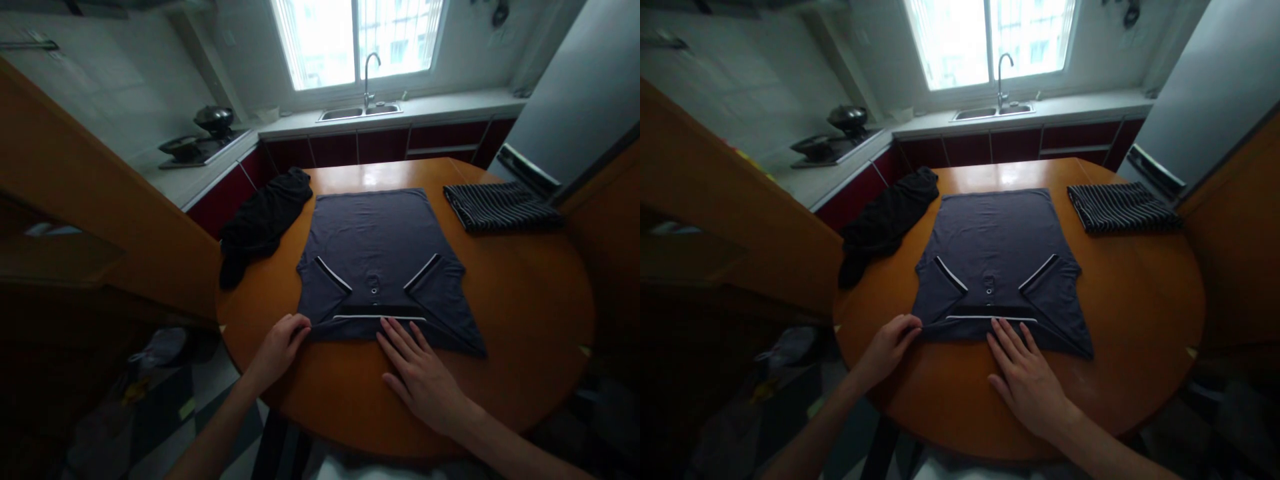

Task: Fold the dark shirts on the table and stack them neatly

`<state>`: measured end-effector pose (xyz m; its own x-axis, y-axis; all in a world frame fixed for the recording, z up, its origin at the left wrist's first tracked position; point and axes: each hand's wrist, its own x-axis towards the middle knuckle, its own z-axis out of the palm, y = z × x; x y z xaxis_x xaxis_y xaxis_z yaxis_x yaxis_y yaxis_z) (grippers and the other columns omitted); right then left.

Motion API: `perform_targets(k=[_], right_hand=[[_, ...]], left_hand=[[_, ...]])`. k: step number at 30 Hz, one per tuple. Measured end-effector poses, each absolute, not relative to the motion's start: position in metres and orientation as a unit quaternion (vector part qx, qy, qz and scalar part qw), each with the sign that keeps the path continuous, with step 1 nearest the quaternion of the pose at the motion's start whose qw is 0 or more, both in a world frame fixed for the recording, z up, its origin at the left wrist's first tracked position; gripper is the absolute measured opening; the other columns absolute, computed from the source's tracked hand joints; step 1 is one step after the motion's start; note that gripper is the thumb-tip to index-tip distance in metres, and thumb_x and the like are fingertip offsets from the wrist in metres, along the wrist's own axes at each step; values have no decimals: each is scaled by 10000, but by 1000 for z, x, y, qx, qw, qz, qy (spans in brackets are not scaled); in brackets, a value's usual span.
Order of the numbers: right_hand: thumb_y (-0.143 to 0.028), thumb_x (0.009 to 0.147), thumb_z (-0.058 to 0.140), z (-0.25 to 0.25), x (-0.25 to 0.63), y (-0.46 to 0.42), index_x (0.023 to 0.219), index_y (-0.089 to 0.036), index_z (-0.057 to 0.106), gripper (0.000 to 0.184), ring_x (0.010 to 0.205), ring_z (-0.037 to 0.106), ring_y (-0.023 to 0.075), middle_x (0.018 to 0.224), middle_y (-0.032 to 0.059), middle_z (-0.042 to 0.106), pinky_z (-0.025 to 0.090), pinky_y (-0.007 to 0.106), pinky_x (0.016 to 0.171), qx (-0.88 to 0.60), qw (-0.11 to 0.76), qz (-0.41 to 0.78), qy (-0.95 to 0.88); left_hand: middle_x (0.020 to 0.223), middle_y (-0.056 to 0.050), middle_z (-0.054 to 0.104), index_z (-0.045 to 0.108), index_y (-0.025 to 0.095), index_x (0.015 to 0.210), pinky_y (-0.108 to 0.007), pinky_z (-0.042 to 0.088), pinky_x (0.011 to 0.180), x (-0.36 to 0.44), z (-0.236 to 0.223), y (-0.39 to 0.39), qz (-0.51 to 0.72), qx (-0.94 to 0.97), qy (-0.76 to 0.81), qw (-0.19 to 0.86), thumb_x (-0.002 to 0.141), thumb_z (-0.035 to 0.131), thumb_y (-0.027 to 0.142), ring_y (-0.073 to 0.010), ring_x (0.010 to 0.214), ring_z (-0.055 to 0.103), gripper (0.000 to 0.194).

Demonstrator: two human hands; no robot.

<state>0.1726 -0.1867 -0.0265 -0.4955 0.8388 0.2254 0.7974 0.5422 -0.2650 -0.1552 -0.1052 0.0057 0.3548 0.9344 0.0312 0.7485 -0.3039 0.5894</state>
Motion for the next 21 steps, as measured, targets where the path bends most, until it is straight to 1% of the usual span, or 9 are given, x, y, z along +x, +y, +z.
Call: perform_targets(k=[4, 10, 12, 15, 17, 19, 21], right_hand=[[-285, 967, 514, -25, 172, -186, 1544, -189, 369, 602, 1516, 233, 279, 1645, 102, 254, 262, 542, 1211, -475, 166, 63, -862], [-290, 975, 504, -24, 173, -186, 1540, -192, 379, 587, 1509, 253, 279, 1635, 102, 284, 267, 543, 1210, -472, 179, 69, -860], [-298, 979, 501, -23, 173, -186, 1543, -197, 375, 587, 1508, 257, 277, 1635, 103, 282, 270, 539, 1210, -472, 180, 70, -860], [-300, 983, 495, -23, 174, -186, 1544, -200, 373, 583, 1510, 253, 276, 1643, 96, 263, 273, 534, 1209, -471, 170, 69, -863], [-304, 986, 488, -24, 174, -186, 1543, -191, 372, 580, 1514, 239, 282, 1650, 94, 240, 272, 540, 1206, -470, 156, 63, -867], [-310, 989, 483, -24, 174, -187, 1539, -184, 378, 574, 1516, 231, 287, 1655, 93, 226, 270, 546, 1204, -470, 148, 55, -868], [-311, 989, 482, -26, 174, -187, 1535, -183, 385, 569, 1515, 233, 286, 1655, 92, 227, 264, 542, 1207, -471, 148, 49, -868]], left_hand=[[962, -40, 706, 684, 237, 987, -330, 511, 853, -154, 4, -100, 184, 789, 533, 245, 982, 470, 289, -204, 916, 657, 220], [992, -53, 721, 691, 236, 1005, -366, 511, 885, -152, 0, -94, 169, 790, 556, 198, 972, 492, 317, -226, 926, 662, 217], [1004, -60, 707, 676, 222, 1018, -367, 515, 899, -151, 0, -97, 206, 782, 560, 180, 976, 479, 286, -224, 954, 657, 211], [1036, -75, 686, 650, 212, 1067, -379, 519, 939, -144, 2, -111, 302, 754, 571, 122, 987, 410, 203, -219, 1020, 647, 253], [1131, -87, 677, 640, 223, 1148, -394, 504, 1001, -134, 3, -126, 311, 772, 544, 106, 994, 363, 158, -217, 1124, 625, 324], [1315, -91, 627, 598, 235, 1292, -409, 455, 1092, -121, 2, -140, 254, 828, 485, 120, 1002, 343, 138, -217, 1288, 546, 399], [1504, -89, 496, 468, 225, 1460, -438, 378, 1171, -108, -2, -150, 179, 871, 440, 125, 1013, 371, 169, -229, 1434, 403, 461]])
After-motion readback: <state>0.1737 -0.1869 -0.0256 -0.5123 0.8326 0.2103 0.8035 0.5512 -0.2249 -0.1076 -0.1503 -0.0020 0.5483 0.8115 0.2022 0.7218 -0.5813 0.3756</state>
